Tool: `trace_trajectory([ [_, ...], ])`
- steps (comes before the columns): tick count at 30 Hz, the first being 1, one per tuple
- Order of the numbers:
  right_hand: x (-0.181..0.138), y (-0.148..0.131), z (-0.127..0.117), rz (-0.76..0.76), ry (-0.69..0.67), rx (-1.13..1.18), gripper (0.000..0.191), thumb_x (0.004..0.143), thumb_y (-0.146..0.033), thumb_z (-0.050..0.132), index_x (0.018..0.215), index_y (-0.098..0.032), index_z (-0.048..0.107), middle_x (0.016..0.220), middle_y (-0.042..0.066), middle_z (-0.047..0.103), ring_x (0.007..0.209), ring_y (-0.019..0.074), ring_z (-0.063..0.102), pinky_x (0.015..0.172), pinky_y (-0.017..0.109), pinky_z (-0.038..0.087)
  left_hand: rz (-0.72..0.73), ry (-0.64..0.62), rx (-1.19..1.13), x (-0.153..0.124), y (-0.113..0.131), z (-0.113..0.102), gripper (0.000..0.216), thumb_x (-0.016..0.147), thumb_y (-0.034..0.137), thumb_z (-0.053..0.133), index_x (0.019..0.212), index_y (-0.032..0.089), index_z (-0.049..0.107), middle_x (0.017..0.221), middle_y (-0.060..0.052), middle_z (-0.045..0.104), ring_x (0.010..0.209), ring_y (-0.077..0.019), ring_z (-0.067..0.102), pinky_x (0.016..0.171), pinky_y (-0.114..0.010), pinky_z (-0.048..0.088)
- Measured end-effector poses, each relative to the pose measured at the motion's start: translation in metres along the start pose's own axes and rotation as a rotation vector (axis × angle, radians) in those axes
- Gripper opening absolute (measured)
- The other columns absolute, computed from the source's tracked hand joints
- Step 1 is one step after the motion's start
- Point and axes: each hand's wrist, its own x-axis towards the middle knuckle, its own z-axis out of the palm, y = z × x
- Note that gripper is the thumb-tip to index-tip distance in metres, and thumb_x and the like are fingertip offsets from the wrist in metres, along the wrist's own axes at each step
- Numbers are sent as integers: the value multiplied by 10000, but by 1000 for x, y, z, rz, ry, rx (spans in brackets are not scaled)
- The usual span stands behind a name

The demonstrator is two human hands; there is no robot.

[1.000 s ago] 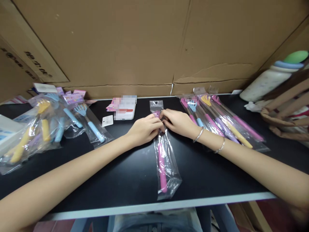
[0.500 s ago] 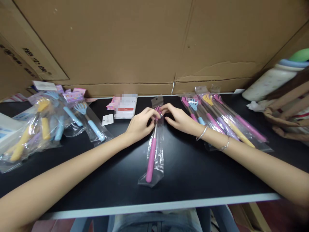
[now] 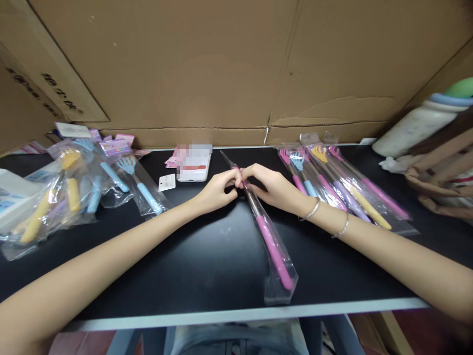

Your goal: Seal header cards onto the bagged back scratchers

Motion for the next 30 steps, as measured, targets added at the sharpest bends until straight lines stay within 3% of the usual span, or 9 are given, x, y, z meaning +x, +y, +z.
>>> trace_trajectory([
  [6,1,-1,-1,-28,-10,-79,135,946,-197,489,1034,-180,590,997,51,692,936,155,621,886,317,494,-11,5,231,-2,7,1,147,700,90,504,802,192,529,959,-39,649,976,-210,558,936,-373,467],
  [12,1,-7,2,51,-99,-198,277,945,-147,415,1157,-187,589,1046,78,673,966,175,590,887,330,469,-89,157,432,-4,10,1,189,789,92,412,733,204,554,753,-20,628,830,-206,535,744,-324,426],
  [18,-1,-6,7,108,-57,-258,266,973,-179,354,1094,-147,589,982,100,660,909,177,583,815,320,464,-44,176,540,-3,9,1,256,867,95,387,941,190,613,1009,-54,662,968,-216,541,903,-367,455],
  [23,-1,-5,3,151,39,-49,196,964,-185,401,1102,-163,538,997,69,673,889,130,618,823,274,485,-55,75,497,-3,3,3,296,903,129,466,1172,162,584,1248,-85,646,1181,-245,530,1081,-427,426],
  [27,3,-6,-4,201,45,37,188,983,-205,371,1084,-163,524,879,39,664,799,105,624,783,243,488,-27,11,495,-2,3,5,330,912,110,475,1226,149,567,1284,-96,645,1195,-248,546,1088,-439,437],
  [30,9,-9,-10,201,19,-42,193,976,-226,392,1080,-168,544,926,55,679,839,126,633,801,260,487,-11,2,566,-3,9,6,341,912,108,481,1241,144,566,1283,-103,646,1204,-261,549,1070,-445,453],
])
